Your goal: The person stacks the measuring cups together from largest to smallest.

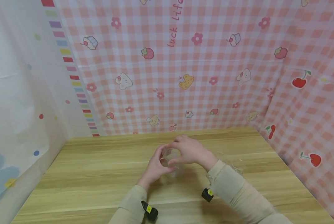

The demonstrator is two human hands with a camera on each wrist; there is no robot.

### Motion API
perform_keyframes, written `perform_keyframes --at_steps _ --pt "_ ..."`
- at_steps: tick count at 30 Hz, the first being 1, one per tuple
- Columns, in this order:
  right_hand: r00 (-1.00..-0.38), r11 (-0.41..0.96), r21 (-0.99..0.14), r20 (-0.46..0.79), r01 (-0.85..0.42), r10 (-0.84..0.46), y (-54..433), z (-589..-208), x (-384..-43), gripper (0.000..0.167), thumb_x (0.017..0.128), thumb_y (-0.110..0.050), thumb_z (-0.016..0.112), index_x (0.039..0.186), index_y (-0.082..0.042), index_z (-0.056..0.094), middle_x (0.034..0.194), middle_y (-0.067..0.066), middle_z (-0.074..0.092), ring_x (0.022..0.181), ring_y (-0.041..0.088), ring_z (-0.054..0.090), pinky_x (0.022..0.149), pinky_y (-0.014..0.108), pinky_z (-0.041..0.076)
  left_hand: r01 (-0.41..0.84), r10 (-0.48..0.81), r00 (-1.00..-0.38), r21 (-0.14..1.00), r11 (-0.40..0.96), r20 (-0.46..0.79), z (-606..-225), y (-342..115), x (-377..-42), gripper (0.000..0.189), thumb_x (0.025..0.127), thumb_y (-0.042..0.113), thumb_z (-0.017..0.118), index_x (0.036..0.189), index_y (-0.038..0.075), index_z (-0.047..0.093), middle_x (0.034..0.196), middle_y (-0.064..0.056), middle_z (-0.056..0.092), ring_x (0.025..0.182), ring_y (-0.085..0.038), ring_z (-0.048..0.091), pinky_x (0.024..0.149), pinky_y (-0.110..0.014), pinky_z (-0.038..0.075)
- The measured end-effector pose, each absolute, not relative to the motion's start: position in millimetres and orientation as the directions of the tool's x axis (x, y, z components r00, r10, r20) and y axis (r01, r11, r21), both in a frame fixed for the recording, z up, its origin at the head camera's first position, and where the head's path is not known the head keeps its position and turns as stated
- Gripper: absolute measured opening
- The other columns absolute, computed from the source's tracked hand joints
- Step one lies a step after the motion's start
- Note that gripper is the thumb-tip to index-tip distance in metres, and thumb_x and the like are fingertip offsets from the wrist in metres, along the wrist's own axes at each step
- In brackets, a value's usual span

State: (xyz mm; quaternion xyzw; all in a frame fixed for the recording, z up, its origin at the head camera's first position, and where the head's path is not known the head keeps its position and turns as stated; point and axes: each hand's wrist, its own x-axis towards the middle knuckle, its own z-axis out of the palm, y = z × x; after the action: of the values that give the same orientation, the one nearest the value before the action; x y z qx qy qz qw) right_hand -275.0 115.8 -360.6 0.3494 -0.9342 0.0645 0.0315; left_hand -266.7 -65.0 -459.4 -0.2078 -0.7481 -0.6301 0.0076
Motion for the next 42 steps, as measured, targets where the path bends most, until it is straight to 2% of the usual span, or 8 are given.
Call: perform_keyframes --at_steps 8,17,26,29,35,42 --pt "-0.748 0.740 -0.111 0.113 -0.663 -0.654 116.3 -360.5 -273.7 0.061 0.082 -0.055 0.075 0.131 -0.020 0.065 0.122 0.007 0.062 0.110 0.028 0.058 0.088 0.046 0.052 0.332 0.295 -0.911 0.937 0.108 0.289 -471.7 -66.0 -274.7 0.086 0.073 0.003 0.087 0.145 0.013 0.042 0.142 -0.005 0.047 0.125 -0.025 0.049 0.098 -0.043 0.042" --pt "-0.744 0.732 -0.132 0.123 -0.669 -0.657 117.5 -361.0 -272.6 0.060 0.083 -0.053 0.074 0.131 -0.019 0.065 0.121 0.007 0.062 0.109 0.028 0.059 0.089 0.047 0.051 0.335 0.295 -0.910 0.936 0.105 0.292 -471.4 -65.9 -274.5 0.087 0.071 0.003 0.087 0.145 0.013 0.042 0.141 -0.003 0.049 0.124 -0.024 0.050 0.097 -0.042 0.043" --pt "-0.702 0.680 -0.177 0.207 -0.712 -0.682 124.6 -366.8 -273.6 0.053 0.086 -0.045 0.075 0.129 -0.016 0.066 0.119 0.005 0.065 0.109 0.026 0.060 0.090 0.046 0.051 0.327 0.293 -0.913 0.939 0.103 0.285 -468.0 -65.0 -271.4 0.086 0.072 -0.001 0.085 0.145 0.009 0.041 0.141 -0.009 0.049 0.127 -0.028 0.048 0.097 -0.044 0.043" --pt "-0.692 0.666 -0.192 0.239 -0.721 -0.681 128.0 -369.4 -274.1 0.049 0.087 -0.040 0.076 0.127 -0.014 0.067 0.118 0.004 0.066 0.109 0.025 0.061 0.091 0.046 0.051 0.326 0.299 -0.912 0.939 0.110 0.281 -456.3 -64.7 -263.2 0.084 0.074 -0.002 0.084 0.145 0.004 0.039 0.142 -0.014 0.048 0.129 -0.033 0.046 0.098 -0.046 0.042" --pt "-0.697 0.665 -0.213 0.280 -0.716 -0.660 132.7 -370.5 -270.4 0.045 0.087 -0.036 0.077 0.125 -0.013 0.068 0.116 0.003 0.067 0.105 0.024 0.062 0.087 0.044 0.052 0.331 0.320 -0.905 0.936 0.121 0.278 -440.7 -66.5 -252.7 0.084 0.076 0.006 0.086 0.145 -0.001 0.038 0.143 -0.017 0.047 0.131 -0.036 0.045 0.099 -0.047 0.041" --pt "-0.704 0.668 -0.232 0.328 -0.707 -0.630 137.6 -374.9 -267.3 0.045 0.086 -0.032 0.078 0.125 -0.012 0.068 0.112 0.003 0.068 0.100 0.019 0.064 0.083 0.040 0.054 0.333 0.313 -0.907 0.934 0.127 0.281 -440.8 -65.5 -252.0 0.084 0.076 0.002 0.084 0.145 -0.002 0.037 0.144 -0.020 0.047 0.132 -0.037 0.044 0.100 -0.050 0.041"
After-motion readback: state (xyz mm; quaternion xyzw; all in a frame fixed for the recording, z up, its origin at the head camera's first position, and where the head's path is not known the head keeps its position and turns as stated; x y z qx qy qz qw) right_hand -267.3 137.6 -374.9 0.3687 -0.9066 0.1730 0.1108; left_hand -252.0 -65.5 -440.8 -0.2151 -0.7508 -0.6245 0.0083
